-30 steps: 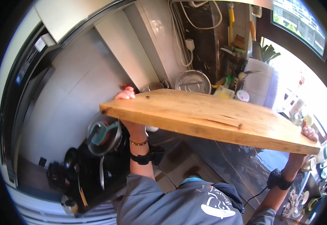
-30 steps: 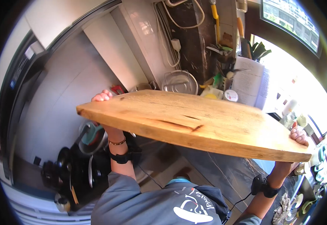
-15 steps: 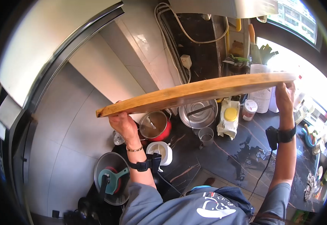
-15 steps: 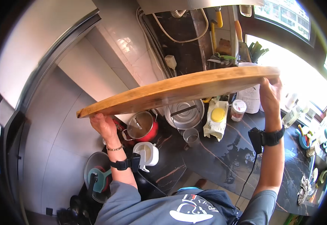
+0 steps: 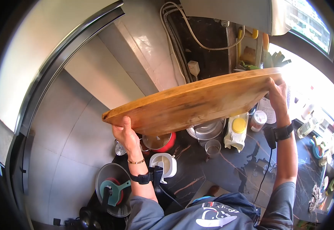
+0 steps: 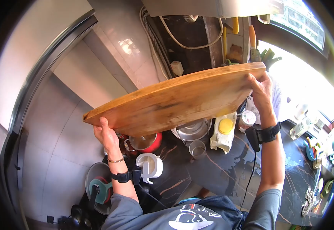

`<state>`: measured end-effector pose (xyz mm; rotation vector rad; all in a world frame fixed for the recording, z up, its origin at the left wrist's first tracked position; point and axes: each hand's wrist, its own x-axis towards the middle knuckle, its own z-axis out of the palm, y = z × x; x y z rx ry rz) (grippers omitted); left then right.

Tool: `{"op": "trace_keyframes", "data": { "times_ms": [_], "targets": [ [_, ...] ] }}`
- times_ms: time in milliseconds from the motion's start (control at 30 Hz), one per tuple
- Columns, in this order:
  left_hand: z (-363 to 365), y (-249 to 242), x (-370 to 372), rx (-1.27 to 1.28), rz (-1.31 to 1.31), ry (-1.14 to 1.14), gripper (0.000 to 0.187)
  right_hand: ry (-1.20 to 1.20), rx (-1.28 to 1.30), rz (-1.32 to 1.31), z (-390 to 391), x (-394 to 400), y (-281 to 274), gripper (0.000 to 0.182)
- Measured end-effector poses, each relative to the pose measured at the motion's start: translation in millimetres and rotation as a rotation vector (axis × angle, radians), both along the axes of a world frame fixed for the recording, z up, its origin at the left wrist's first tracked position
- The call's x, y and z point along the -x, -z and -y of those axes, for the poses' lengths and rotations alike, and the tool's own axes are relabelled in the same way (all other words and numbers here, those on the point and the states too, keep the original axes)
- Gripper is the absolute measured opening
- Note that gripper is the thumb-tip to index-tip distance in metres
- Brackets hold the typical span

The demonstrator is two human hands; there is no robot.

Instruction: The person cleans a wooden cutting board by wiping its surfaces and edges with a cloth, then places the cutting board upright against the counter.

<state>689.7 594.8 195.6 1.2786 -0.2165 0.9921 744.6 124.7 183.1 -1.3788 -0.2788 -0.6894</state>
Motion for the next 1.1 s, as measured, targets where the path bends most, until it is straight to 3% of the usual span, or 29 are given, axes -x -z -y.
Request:
{"op": "trace_keyframes", "data": {
  "times_ms": [533,600,700,867,1000,1100],
  "targets": [
    [12.8,9.4,-42.6,-0.025,-0.060,-0.035,0.056,0.064,0.095,-0.033,-6.0,-29.7,0.2,0.049],
    [8.7,18.0,-50.8,-0.120,-0.117,-0.203,0.058,0.097,0.162,-0.047,-10.2,-38.5,11.9,0.044],
    [-2.5,37.7,-57.0,-0.324,-0.243,-0.240,0.058,0.166,0.231,-0.087,-16.5,-48.2,46.6,0.040],
    [-13.1,88.1,-67.2,-0.281,-0.384,-0.118,0.053,0.317,0.412,-0.303,-19.6,-52.8,93.5,0.043],
    [-26.5,121.8,-88.0,-0.192,-0.448,-0.011,0.048,0.178,0.177,-0.204,-23.3,-68.7,104.8,0.042],
    [-17.2,123.5,-91.8,-0.140,-0.421,-0.086,0.044,0.134,0.048,-0.181,-28.6,-73.7,106.6,0.040]
  ]
}}
